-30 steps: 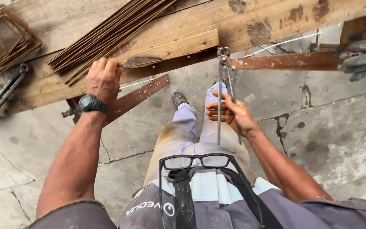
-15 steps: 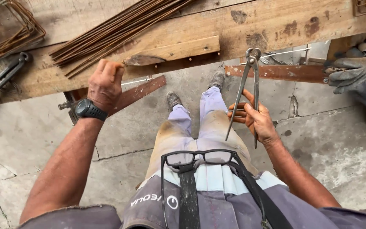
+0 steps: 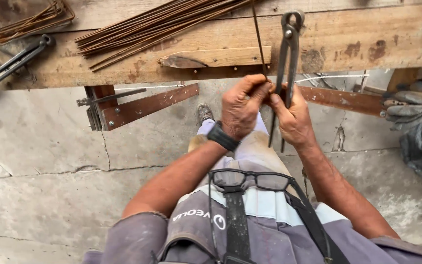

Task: Bending thin rebar rods into rectangular stirrups using a manual jig and pliers.

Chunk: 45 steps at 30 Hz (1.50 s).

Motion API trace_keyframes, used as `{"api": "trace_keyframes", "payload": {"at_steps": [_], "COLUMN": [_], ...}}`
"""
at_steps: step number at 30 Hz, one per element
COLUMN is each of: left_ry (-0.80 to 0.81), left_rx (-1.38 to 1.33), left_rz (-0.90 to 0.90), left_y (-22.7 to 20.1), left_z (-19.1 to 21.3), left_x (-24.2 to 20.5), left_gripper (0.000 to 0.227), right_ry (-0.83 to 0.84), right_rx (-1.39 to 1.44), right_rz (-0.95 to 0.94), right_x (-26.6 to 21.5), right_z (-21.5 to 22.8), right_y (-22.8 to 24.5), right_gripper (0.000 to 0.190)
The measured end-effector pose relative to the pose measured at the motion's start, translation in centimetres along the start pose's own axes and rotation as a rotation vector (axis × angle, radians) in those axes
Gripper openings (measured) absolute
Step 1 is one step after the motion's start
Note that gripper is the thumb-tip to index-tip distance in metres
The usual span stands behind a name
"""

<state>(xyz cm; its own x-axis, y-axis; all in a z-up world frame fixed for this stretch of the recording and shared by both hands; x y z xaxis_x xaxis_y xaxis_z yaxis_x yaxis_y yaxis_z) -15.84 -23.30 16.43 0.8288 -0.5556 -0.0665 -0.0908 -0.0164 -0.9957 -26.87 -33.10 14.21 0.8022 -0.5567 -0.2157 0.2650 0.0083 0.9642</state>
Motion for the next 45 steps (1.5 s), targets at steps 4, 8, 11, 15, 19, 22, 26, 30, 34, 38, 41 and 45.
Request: {"api": "trace_keyframes", "payload": {"at_steps": [4, 8, 11, 15, 19, 22, 26, 30, 34, 38, 41, 45], "left_ry": [-0.032, -0.413, -0.727, -0.544, -0.324, -0.345, -0.467, -0.560, -0.571, -0.592, -0.595, -0.622], "left_rx": [-0.182, -0.491, -0.585, -0.289, -0.019, -0.035, -0.132, -0.156, -0.162, -0.147, -0.118, -0.120], "left_rz": [0.185, 0.596, 0.673, 0.614, 0.470, 0.529, 0.697, 0.738, 0.750, 0.726, 0.732, 0.727], "left_y": [4.7, 11.7, 11.6, 11.9, 13.8, 15.8, 18.7, 19.8, 19.7, 19.7, 20.8, 20.6], "left_z": [1.2, 11.9, 17.8, 18.6, 17.6, 17.3, 16.9, 16.5, 15.9, 15.8, 15.9, 15.2], "left_x": [-1.1, -1.7, -2.5, -0.7, 1.0, 0.8, 0.4, 0.0, -0.3, -0.5, -0.8, -0.1], "left_gripper": [0.015, 0.020, 0.034, 0.037, 0.022, 0.017, 0.013, 0.015, 0.017, 0.018, 0.017, 0.019], "right_ry": [-0.066, -0.006, 0.239, 0.355, 0.466, 0.453, 0.399, 0.411, 0.293, 0.234, 0.208, 0.211], "right_rx": [-0.172, -0.408, -0.765, -0.768, -0.792, -0.888, -0.993, -0.985, -1.052, -0.996, -1.034, -1.008], "right_rz": [-0.044, -0.160, -0.372, -0.330, -0.410, -0.402, -0.310, -0.283, -0.078, -0.102, -0.026, -0.016], "right_x": [-0.8, -0.6, 1.0, 3.8, 5.8, 6.9, 8.2, 8.8, 9.9, 10.1, 10.3, 10.7], "right_z": [4.5, 10.8, 11.6, 13.2, 13.4, 13.2, 13.0, 13.5, 14.5, 14.5, 15.1, 15.2], "right_y": [-3.1, -5.8, -3.6, -4.5, -4.5, -3.0, -2.0, -4.7, -6.7, -6.0, -6.0, -6.1], "right_gripper": [0.012, 0.013, 0.024, 0.024, 0.026, 0.023, 0.026, 0.023, 0.027, 0.025, 0.023, 0.020]}}
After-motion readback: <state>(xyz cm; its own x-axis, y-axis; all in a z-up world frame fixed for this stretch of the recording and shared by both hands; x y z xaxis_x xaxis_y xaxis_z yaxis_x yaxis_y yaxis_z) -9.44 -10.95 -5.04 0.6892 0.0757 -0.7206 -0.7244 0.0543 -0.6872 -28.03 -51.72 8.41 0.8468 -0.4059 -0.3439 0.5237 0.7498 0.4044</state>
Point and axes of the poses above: each hand's wrist, its own x-axis towards the middle knuckle, its own z-axis out of the back of the hand, y = z × x, the point moved 8 cm from there along x, towards the middle knuckle, and after that the axes turned 1 degree about -x, right-handed, at the moved point
